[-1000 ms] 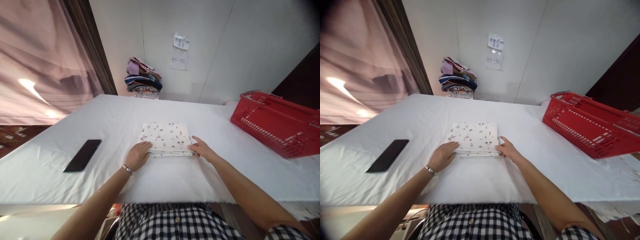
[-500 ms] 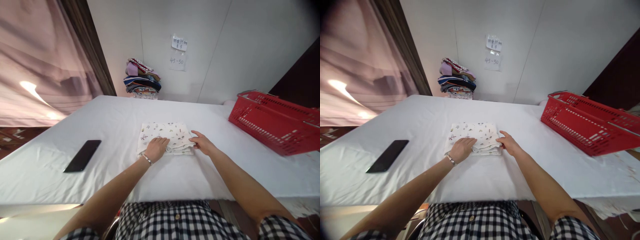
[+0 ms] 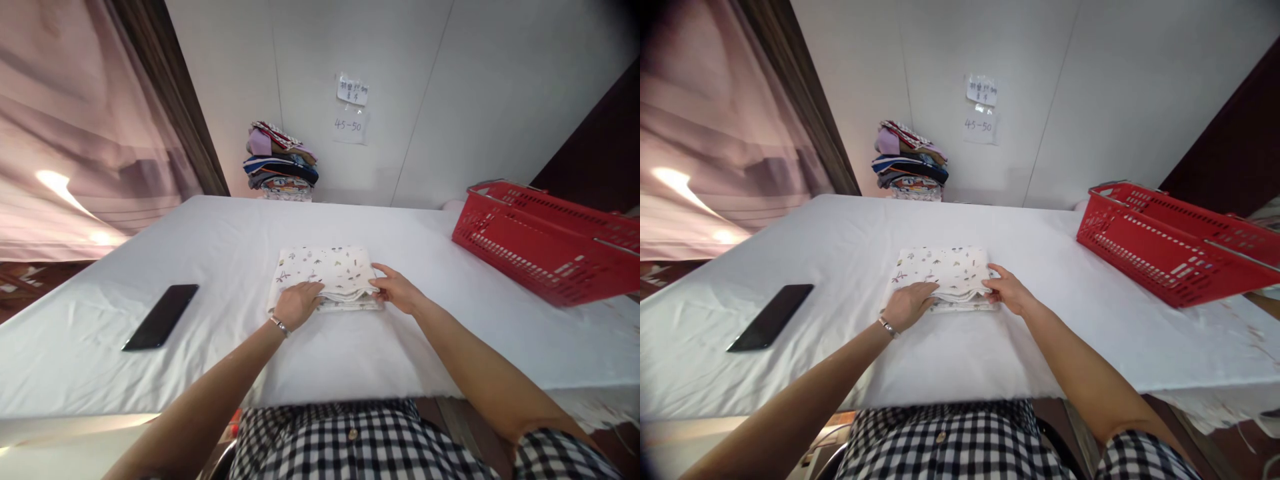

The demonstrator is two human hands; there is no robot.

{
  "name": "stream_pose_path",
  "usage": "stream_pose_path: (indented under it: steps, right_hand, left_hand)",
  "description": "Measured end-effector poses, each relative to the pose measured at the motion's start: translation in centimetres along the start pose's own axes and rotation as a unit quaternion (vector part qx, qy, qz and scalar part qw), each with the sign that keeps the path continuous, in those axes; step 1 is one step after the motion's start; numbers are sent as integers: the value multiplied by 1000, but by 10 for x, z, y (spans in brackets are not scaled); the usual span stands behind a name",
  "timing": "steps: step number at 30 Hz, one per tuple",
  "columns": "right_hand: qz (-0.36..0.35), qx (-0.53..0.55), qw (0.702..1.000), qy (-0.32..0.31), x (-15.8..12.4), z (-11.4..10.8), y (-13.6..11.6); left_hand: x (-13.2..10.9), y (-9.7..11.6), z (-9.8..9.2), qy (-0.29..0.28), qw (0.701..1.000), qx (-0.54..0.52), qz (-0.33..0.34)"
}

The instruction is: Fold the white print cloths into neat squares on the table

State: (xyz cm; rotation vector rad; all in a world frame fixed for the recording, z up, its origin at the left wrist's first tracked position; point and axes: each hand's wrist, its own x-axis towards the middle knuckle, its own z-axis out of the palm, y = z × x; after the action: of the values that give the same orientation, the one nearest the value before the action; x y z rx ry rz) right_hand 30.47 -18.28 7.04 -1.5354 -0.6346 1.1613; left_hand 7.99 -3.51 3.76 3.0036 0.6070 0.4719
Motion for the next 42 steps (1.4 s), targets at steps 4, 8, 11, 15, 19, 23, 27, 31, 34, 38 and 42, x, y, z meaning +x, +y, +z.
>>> stream_pose_path:
  steps: [4, 8, 11, 15, 19, 23, 27, 31, 34, 38, 42]
  right_hand:
    - [50, -58, 997, 5, 3, 0, 8]
    - [45, -166, 984, 37, 3, -1, 13]
    - [27, -229, 971, 64, 5, 1, 12]
    - [17, -275, 960, 60, 7, 4, 7]
    - [35, -266, 962, 49, 8, 6, 4]
    - [38, -305, 950, 50, 11, 6, 2]
    - [32, -328, 943, 52, 14, 6, 2]
    - [52, -231, 971, 26, 14, 6, 5]
    - [65, -162, 984, 30, 14, 5, 7]
    - [35, -97, 993, 56, 12, 4, 5]
    - [-1, -69, 995, 78, 10, 6, 0]
  left_hand:
    - [-1, 0, 1, -2, 1000, -12, -10]
    - [-3, -1, 4, 3, 1000, -22, -6]
    - [-2, -2, 5, -1, 1000, -22, -4]
    - [-2, 0, 3, 0, 1000, -23, -12]
    - [-2, 2, 3, 14, 998, -32, -52]
    - [-2, 2, 4, 12, 996, -42, -72]
    - [-1, 2, 4, 8, 996, -49, -69]
    - [-2, 3, 3, 10, 996, -54, -64]
    - [-2, 3, 2, 14, 997, -55, -58]
    - [-2, 3, 3, 16, 997, -56, -41]
    - [-2, 0, 7, 17, 998, -55, -6]
